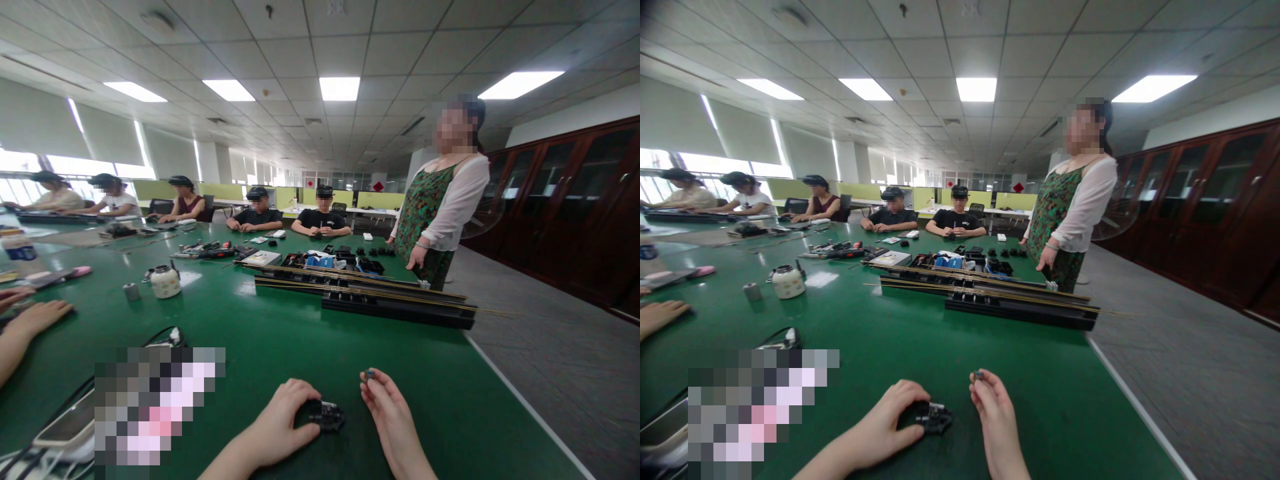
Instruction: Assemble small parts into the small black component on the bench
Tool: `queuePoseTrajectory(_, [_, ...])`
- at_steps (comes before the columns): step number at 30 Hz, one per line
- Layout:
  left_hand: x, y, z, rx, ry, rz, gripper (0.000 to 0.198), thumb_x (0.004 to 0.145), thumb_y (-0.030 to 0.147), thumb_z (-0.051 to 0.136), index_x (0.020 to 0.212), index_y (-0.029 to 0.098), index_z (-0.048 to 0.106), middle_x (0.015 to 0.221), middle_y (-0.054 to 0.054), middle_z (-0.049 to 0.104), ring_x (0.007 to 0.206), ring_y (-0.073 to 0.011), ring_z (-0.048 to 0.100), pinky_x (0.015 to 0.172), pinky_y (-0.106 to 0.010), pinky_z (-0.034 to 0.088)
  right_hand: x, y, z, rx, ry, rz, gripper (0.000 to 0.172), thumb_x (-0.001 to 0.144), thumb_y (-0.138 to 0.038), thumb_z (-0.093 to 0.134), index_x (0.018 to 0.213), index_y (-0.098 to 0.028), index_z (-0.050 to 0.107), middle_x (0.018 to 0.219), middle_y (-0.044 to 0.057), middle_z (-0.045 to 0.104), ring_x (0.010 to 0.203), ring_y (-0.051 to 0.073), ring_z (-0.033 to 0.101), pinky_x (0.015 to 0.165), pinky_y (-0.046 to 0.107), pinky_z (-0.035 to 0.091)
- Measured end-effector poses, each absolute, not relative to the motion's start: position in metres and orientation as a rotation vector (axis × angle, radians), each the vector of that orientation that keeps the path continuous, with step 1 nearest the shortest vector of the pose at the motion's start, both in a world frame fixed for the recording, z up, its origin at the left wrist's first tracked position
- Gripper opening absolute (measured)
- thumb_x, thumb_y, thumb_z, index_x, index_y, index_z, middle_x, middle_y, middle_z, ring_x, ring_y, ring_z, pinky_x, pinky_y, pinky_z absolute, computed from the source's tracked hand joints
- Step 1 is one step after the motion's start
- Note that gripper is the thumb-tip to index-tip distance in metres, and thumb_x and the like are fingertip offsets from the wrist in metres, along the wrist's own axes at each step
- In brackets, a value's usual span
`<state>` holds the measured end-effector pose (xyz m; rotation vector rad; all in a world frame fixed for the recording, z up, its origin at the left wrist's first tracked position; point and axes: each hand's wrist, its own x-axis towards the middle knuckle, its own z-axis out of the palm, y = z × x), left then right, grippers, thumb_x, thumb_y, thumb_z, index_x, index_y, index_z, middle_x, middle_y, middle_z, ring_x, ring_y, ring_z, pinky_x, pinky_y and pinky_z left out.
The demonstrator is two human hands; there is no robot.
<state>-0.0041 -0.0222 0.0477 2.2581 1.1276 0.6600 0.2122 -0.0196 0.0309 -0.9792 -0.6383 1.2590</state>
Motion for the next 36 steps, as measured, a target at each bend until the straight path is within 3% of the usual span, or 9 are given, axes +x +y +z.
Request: queuePoseTrajectory(36, [-0.0129, -0.0229, 0.0472, 2.253, 1.140, 0.681, 0.037, 0.068, 0.018, 0.065, 0.104, 0.024, 0.057, 0.106, -0.003, 0.058, 0.101, -0.0227, 0.049, 0.091, -0.032, 0.036, 0.2061, -0.0179, 0.0290, -0.981, -0.574, 1.262, 0.038, 0.057, -0.044, 0.077, 0.086, -0.022, 0.064, 0.082, 0.001, 0.070, 0.080, 0.018, 0.065, 0.076, 0.030, 0.053])
